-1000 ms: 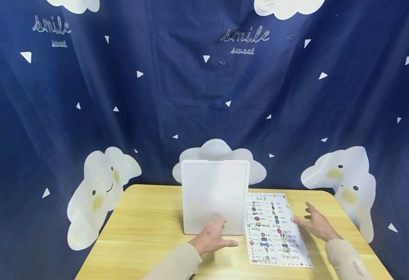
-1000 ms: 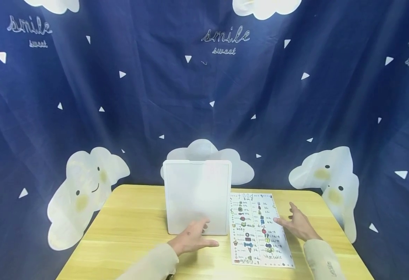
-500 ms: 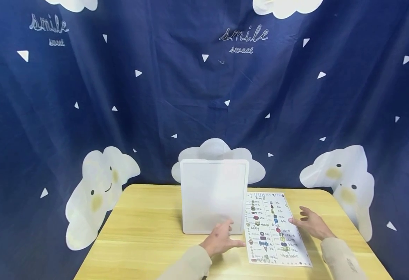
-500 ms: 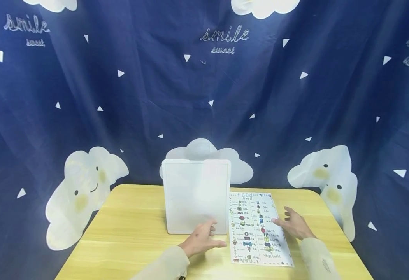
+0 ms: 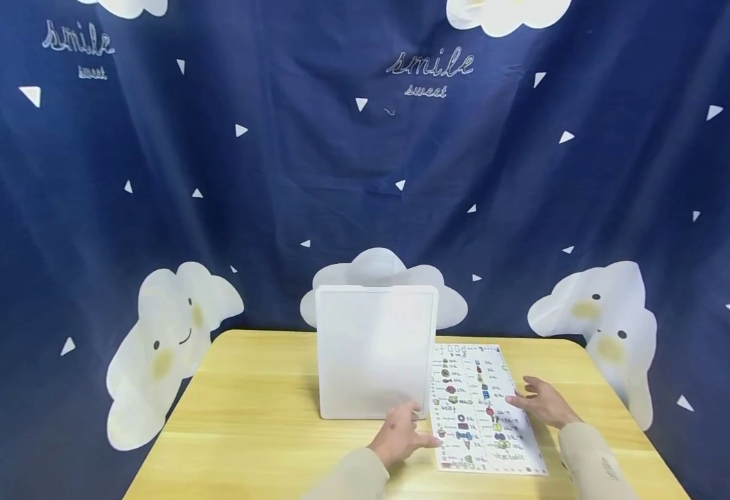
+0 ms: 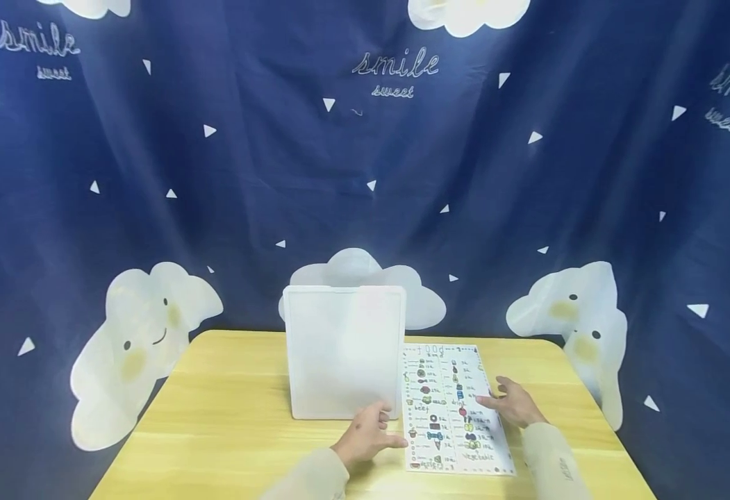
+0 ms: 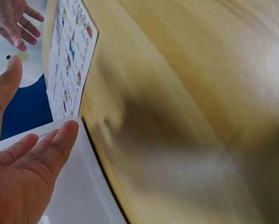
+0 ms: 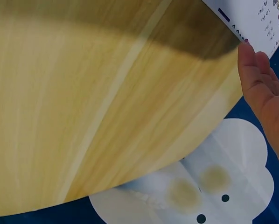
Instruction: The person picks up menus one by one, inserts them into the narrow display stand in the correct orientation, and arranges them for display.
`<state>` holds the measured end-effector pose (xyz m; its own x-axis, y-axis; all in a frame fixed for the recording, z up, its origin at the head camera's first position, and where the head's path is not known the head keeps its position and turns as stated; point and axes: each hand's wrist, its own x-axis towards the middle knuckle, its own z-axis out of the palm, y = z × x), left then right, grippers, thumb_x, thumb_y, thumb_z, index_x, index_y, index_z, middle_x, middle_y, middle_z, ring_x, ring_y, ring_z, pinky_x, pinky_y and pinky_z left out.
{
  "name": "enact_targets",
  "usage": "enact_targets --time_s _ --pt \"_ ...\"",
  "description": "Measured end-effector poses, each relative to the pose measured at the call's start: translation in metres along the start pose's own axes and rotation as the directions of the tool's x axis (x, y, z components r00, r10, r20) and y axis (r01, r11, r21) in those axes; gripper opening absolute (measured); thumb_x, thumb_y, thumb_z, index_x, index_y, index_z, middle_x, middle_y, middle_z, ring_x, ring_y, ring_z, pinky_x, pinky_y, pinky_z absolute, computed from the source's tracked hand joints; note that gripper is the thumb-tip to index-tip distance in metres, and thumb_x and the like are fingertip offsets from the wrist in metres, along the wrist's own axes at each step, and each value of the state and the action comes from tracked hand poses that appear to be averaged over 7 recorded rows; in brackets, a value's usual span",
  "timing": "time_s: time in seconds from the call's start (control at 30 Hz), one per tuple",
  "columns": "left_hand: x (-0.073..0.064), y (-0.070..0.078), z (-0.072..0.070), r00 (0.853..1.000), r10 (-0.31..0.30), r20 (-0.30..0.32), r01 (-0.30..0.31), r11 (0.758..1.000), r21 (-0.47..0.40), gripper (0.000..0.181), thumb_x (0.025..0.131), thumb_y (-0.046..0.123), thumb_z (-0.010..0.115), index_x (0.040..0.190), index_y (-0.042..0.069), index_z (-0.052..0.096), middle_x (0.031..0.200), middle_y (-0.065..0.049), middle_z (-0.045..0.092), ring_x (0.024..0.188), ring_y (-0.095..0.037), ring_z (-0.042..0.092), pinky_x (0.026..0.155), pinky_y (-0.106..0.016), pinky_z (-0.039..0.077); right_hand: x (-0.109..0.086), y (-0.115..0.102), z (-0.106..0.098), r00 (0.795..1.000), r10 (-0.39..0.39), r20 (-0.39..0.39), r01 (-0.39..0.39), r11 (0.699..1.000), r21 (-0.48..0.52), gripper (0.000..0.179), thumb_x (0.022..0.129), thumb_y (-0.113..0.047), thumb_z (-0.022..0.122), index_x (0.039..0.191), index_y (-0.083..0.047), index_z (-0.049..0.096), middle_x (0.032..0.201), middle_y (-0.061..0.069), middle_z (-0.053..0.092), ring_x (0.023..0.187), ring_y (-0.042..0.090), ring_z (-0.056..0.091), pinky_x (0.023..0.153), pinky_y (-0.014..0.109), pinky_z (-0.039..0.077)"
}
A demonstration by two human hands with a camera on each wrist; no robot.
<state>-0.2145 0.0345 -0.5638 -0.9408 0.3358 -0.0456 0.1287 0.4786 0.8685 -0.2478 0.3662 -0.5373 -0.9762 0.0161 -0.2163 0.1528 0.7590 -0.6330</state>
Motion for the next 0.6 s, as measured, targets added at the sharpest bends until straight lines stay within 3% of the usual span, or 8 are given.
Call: enact_targets --time_s 0.23,0.4,0.6 --pt "0.003 -0.001 0.014 0.999 -0.029 -0.039 0.029 1.0 0.003 0.063 0.067 0.02 0.092 0.117 0.0 0.061 0.104 -0.011 0.062 0.096 -0.024 0.057 0.083 -0.04 0.053 0.002 0.004 0.005 0.999 0.014 0.037 -0.014 1.0 0.012 0.102 0.085 -0.049 0.076 0.14 0.024 0.028 0.136 0.048 0.037 0.125 0.062 0.038 0.101 0.066 0.035" --pt "0.003 -0.002 0.019 0.997 -0.065 -0.051 0.063 0.997 -0.043 0.06 0.065 0.015 0.092 0.114 -0.001 0.061 0.104 -0.015 0.063 0.097 -0.029 0.061 0.085 -0.046 0.054 0.004 0.009 0.012 0.998 0.038 0.044 -0.038 0.999 -0.003 0.104 0.083 -0.051 0.077 0.139 0.023 0.031 0.132 0.047 0.042 0.122 0.061 0.043 0.099 0.066 0.037" --pt "0.005 -0.002 0.023 0.993 -0.091 -0.074 0.088 0.995 -0.035 0.056 0.066 0.013 0.092 0.112 0.0 0.063 0.099 -0.012 0.064 0.093 -0.026 0.061 0.084 -0.046 0.054 0.005 0.016 0.014 0.997 0.058 0.049 -0.058 0.998 -0.012 0.106 0.082 -0.051 0.078 0.138 0.025 0.03 0.123 0.047 0.048 0.114 0.059 0.05 0.095 0.064 0.041"
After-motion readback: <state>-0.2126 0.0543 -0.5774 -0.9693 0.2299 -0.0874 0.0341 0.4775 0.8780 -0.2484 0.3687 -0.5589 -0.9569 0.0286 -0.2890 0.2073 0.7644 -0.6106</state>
